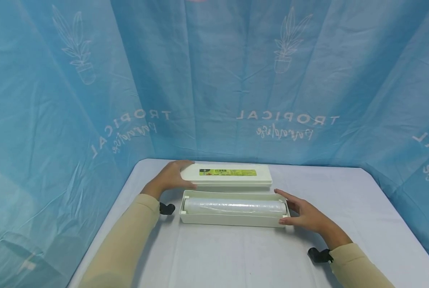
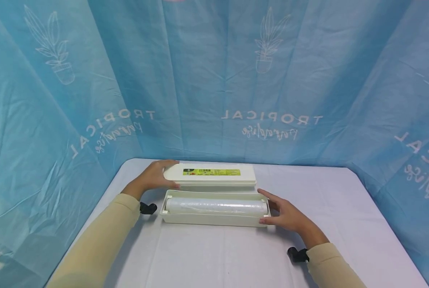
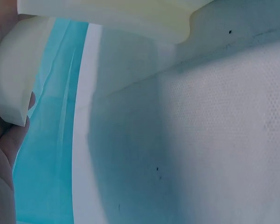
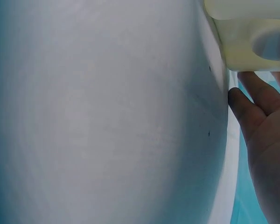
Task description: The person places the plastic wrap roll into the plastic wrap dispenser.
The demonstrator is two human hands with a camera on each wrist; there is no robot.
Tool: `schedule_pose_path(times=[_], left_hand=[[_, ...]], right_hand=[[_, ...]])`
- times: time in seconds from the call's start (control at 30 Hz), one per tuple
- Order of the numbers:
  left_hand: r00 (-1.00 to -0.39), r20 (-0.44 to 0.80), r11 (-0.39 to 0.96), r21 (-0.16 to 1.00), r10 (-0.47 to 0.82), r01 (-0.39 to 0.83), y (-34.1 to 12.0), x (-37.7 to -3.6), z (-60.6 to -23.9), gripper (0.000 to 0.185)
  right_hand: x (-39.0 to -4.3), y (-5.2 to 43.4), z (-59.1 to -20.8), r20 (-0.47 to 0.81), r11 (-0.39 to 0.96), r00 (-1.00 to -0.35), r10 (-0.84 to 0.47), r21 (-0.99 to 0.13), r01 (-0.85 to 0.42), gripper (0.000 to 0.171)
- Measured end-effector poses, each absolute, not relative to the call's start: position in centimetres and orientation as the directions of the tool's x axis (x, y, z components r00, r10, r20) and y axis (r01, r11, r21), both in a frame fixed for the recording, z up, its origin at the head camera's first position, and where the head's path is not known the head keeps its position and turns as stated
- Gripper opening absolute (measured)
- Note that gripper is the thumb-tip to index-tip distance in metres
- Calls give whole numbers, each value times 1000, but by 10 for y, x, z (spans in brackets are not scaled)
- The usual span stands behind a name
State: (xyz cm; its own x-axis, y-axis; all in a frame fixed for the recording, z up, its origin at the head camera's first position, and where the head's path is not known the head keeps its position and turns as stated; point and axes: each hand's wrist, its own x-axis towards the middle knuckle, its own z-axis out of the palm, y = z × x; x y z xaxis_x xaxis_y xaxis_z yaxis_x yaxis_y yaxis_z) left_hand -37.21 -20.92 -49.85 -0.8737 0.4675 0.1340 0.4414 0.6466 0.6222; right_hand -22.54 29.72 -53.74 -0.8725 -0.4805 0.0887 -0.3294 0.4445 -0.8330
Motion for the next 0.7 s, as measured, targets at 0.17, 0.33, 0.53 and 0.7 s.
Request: schedule_pose_path(times=[0.17, 0.33, 0.53, 0.7], left_hand=[[-876, 127, 654, 618, 465, 436, -210, -370, -495, 103], [-869, 143, 644, 618, 473, 452, -211, -367, -489, 100], [-861, 163, 638, 608, 482, 472, -210, -365, -485, 98], [-867, 170, 646, 603, 469, 468, -208, -364, -483, 98]], right_hand=[[-226, 296, -537, 85, 449, -876, -476, -832, -325, 94], [-226, 296, -538, 66, 460, -883, -464, -834, -304, 96], [-227, 297, -540, 53, 459, -889, -456, -841, -285, 98], [-227, 297, -539, 49, 453, -888, -458, -846, -280, 98]])
